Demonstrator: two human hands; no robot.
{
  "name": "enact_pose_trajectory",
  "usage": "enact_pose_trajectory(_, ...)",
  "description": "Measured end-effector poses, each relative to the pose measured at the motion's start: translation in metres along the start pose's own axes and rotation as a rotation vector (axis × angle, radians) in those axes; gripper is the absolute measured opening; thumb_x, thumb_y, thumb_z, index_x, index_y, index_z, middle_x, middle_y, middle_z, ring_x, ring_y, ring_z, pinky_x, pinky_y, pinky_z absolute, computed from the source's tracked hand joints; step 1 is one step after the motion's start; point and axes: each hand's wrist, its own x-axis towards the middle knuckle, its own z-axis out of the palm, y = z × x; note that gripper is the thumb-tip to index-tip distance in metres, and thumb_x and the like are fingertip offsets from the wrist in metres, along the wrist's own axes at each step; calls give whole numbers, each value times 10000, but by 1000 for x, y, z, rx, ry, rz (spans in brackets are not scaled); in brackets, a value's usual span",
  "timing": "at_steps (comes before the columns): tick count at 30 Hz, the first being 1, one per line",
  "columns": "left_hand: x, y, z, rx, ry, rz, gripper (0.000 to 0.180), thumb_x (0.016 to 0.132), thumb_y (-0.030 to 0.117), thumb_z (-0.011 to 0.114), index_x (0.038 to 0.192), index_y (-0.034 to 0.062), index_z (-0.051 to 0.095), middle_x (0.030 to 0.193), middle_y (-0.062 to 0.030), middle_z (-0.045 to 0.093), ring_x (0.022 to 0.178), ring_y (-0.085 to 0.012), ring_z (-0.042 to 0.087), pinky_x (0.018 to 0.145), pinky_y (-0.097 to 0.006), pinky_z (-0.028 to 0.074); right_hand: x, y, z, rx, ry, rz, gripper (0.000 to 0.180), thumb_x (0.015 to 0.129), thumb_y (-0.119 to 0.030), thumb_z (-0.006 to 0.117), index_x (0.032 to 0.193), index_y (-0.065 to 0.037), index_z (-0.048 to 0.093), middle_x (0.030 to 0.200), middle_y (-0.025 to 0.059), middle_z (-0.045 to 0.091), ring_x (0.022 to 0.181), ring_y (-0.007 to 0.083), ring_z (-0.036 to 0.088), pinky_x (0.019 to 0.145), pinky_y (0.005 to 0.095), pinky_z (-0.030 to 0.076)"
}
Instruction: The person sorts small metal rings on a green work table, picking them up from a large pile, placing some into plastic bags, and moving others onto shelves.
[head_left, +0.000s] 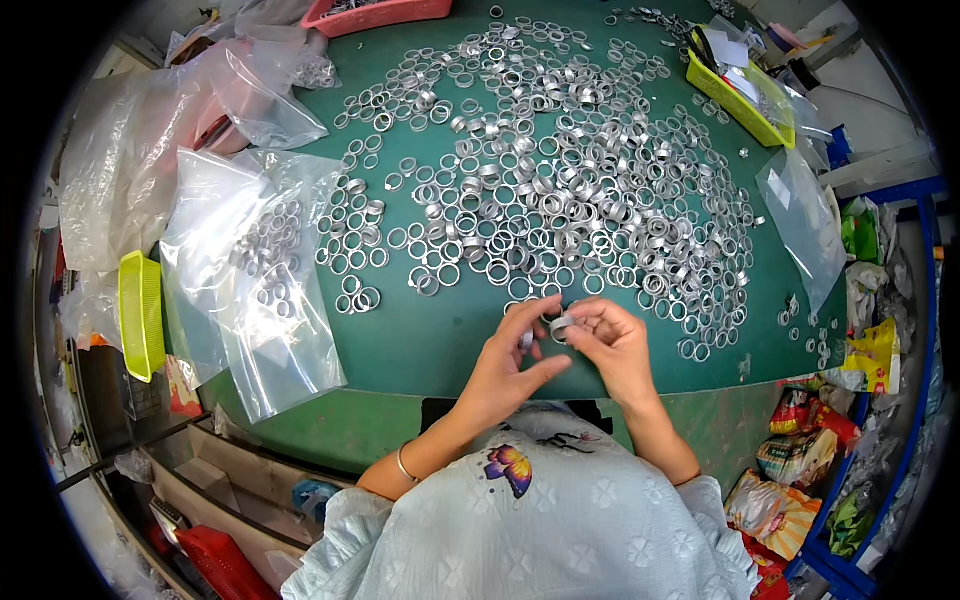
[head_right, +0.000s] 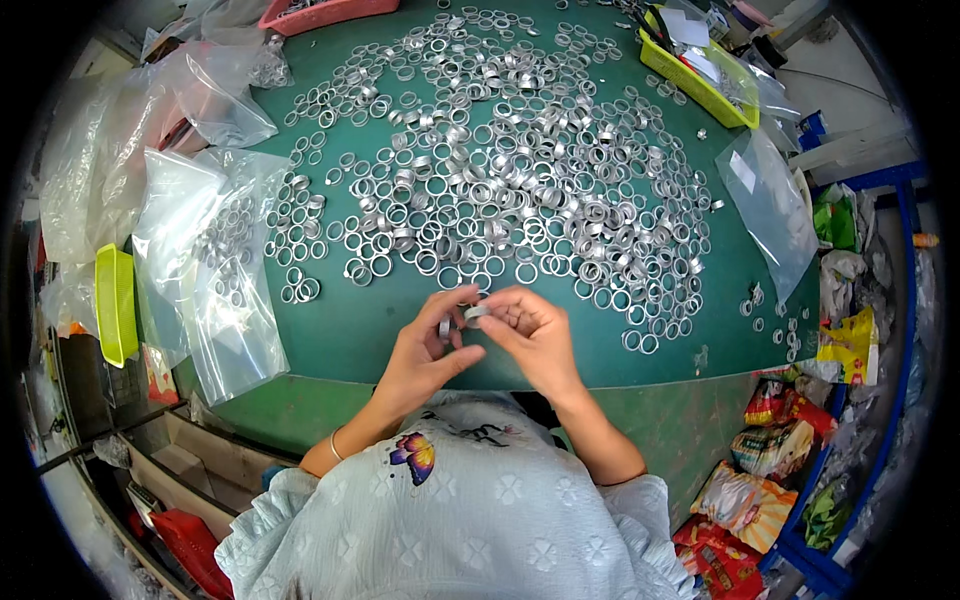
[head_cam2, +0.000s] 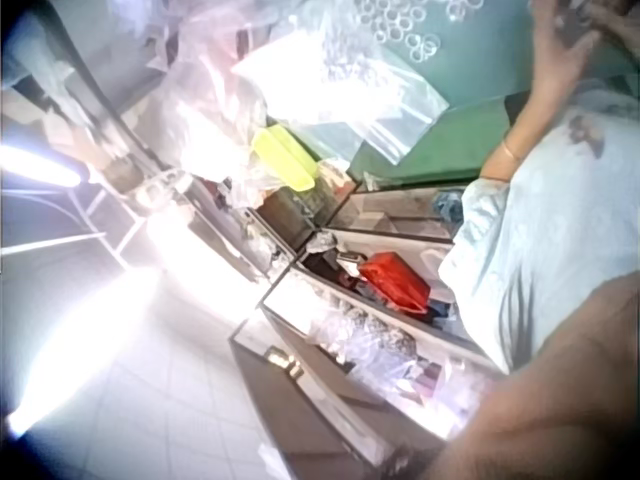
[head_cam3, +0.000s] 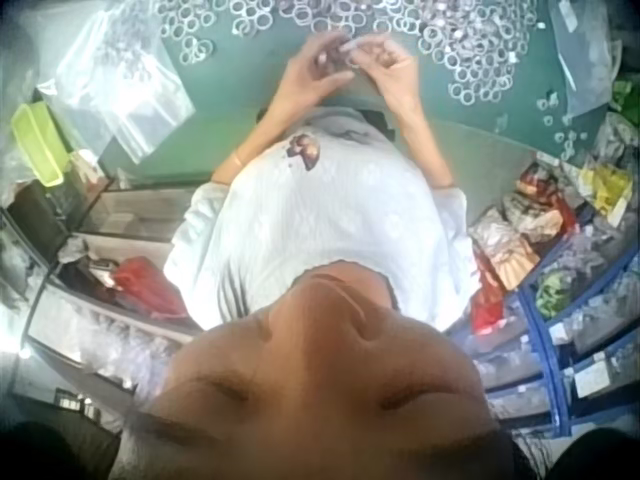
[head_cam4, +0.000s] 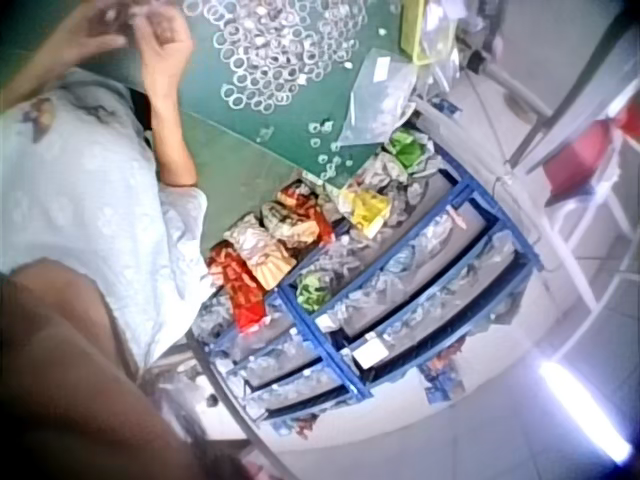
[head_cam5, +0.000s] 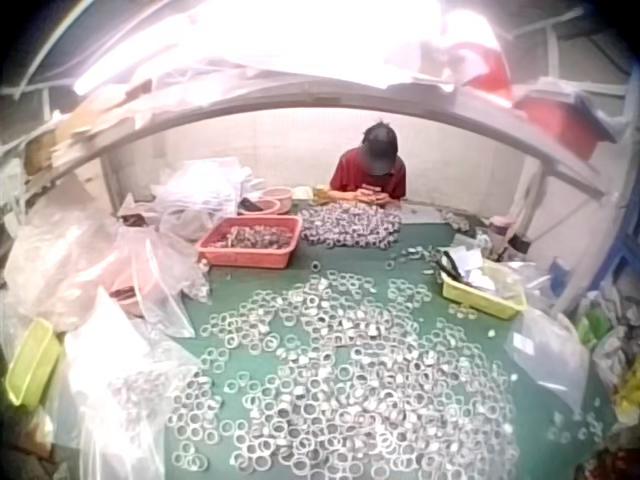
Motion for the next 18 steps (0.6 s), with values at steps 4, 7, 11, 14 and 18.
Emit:
enact_pose_trajectory(4, -9, -5, 3, -386, 25, -243, 382, 876, 112, 555, 1238, 27, 469, 874, -21, 530, 675, -65, 445, 551, -190, 356, 3, -5, 8, -458, -18, -162, 134, 789, -14, 615, 919, -27, 648, 759, 7, 556, 624, 65, 454, 558, 195, 358)
enact_pose_trajectory(7, -18, -8, -6, -399, 91, -316, 331, 892, 137, 524, 1201, 21, 495, 760, -29, 546, 540, -51, 420, 450, -186, 298, 25, -8, 5, -582, 107, -229, 191, 785, -32, 608, 973, -33, 641, 803, 45, 583, 652, 121, 493, 595, 247, 404)
enact_pose_trajectory(11, -22, -7, -18, -488, 52, -383, 199, 893, 142, 510, 1039, 13, 552, 650, -49, 528, 445, -59, 385, 408, -188, 268, 65, -14, 21, -1108, -127, -596, 447, 709, -153, 693, 1132, -82, 567, 1139, 80, 532, 1109, 281, 454, 923, 409, 352)
enact_pose_trajectory(14, -25, -9, -25, -531, 98, -401, 147, 901, 161, 499, 895, 23, 552, 619, -60, 522, 429, -72, 386, 395, -198, 276, 73, 0, 20, -1310, -294, -640, 413, 712, -241, 691, 1096, -132, 581, 1194, 62, 500, 1169, 282, 413, 970, 470, 290)
enact_pose_trajectory(18, -30, -22, -34, -700, 176, -360, 244, 919, 197, 484, 733, 44, 524, 626, -68, 535, 436, -87, 417, 394, -208, 295, 71, -6, -12, -1445, -192, -606, 290, 722, -215, 676, 976, -110, 582, 1070, 42, 534, 1109, 259, 454, 974, 516, 252)
